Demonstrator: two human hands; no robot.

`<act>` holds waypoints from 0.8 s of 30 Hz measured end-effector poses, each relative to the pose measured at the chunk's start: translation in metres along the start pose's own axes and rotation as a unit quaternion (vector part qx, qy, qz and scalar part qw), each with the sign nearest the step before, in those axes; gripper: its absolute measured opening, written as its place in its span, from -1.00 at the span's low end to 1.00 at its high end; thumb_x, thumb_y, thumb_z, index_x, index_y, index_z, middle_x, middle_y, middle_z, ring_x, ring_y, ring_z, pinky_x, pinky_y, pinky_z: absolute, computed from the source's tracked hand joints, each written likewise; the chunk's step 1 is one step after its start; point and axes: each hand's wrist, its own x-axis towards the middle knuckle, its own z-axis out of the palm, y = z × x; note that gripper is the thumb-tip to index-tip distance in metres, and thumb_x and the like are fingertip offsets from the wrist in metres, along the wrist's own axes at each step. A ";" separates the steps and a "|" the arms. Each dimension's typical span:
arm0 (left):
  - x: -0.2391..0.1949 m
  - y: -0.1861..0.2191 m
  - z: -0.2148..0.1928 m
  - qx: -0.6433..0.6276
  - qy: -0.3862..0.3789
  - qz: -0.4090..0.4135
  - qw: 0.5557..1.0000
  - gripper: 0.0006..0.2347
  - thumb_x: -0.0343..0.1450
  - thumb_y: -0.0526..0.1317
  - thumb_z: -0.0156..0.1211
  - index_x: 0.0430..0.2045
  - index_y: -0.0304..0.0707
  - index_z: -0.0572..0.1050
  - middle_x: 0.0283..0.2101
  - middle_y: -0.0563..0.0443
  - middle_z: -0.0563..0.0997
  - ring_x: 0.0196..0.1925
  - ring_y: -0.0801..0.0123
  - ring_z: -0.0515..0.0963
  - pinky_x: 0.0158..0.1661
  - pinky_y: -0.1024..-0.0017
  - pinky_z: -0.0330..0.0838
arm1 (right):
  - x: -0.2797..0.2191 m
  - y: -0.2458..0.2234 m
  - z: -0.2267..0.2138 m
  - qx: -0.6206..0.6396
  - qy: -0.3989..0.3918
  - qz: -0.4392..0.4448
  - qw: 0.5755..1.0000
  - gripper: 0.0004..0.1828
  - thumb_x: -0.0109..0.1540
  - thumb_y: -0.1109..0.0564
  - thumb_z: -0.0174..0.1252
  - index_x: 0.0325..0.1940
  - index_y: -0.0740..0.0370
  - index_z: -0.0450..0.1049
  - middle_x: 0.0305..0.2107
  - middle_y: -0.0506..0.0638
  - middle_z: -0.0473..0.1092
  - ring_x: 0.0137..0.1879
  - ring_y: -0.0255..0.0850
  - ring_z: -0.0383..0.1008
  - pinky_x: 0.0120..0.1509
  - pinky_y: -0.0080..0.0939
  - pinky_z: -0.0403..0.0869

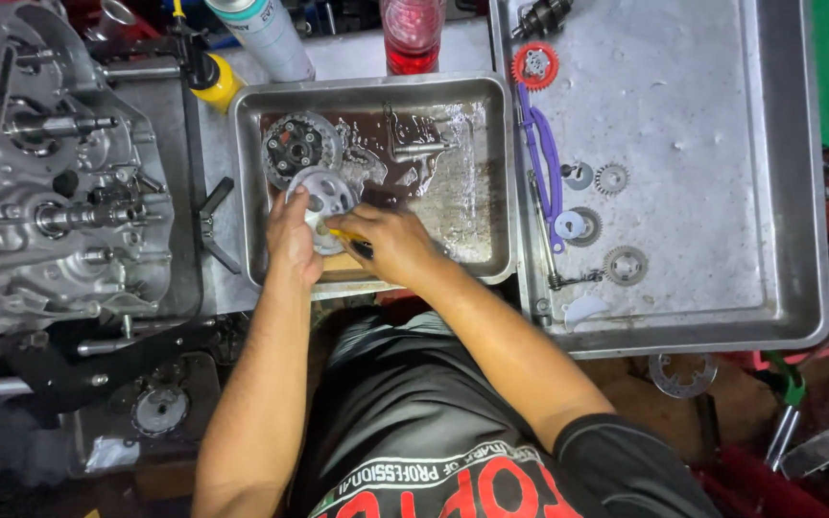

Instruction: Cleaning motorcycle engine components using a brush and cleaning fluid in a metal tray

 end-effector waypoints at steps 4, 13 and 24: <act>-0.022 0.017 0.008 0.012 -0.003 -0.009 1.000 -0.76 0.44 -0.09 0.29 -0.06 -0.06 0.58 -0.12 0.06 0.58 0.00 0.33 0.52 0.10 0.25 0.40 | 0.002 -0.004 -0.010 -0.052 0.005 0.004 0.999 -0.77 0.15 0.01 0.30 -0.11 -0.09 0.58 -0.37 -0.16 0.48 -0.27 -0.02 0.60 -0.17 0.01 0.57; 0.001 -0.008 -0.005 0.011 -0.055 0.066 0.996 -0.70 0.55 -0.02 0.08 -0.01 -0.24 0.54 -0.02 0.01 0.50 0.08 0.33 0.42 0.26 0.22 0.29 | 0.027 -0.012 -0.042 0.075 -0.014 0.053 0.996 -0.75 0.20 0.04 0.27 -0.04 0.01 0.62 -0.19 0.00 0.58 -0.01 0.13 0.62 0.00 0.08 0.59; 0.006 -0.003 -0.010 0.086 -0.107 0.180 0.974 -0.74 0.54 -0.19 -0.04 -0.07 -0.39 0.52 -0.01 -0.20 0.53 0.12 0.15 0.45 0.26 0.20 0.26 | 0.016 0.033 -0.007 0.085 0.033 0.067 0.994 -0.71 0.15 0.07 0.32 -0.03 0.01 0.63 -0.17 0.13 0.57 0.08 0.20 0.56 0.11 0.18 0.55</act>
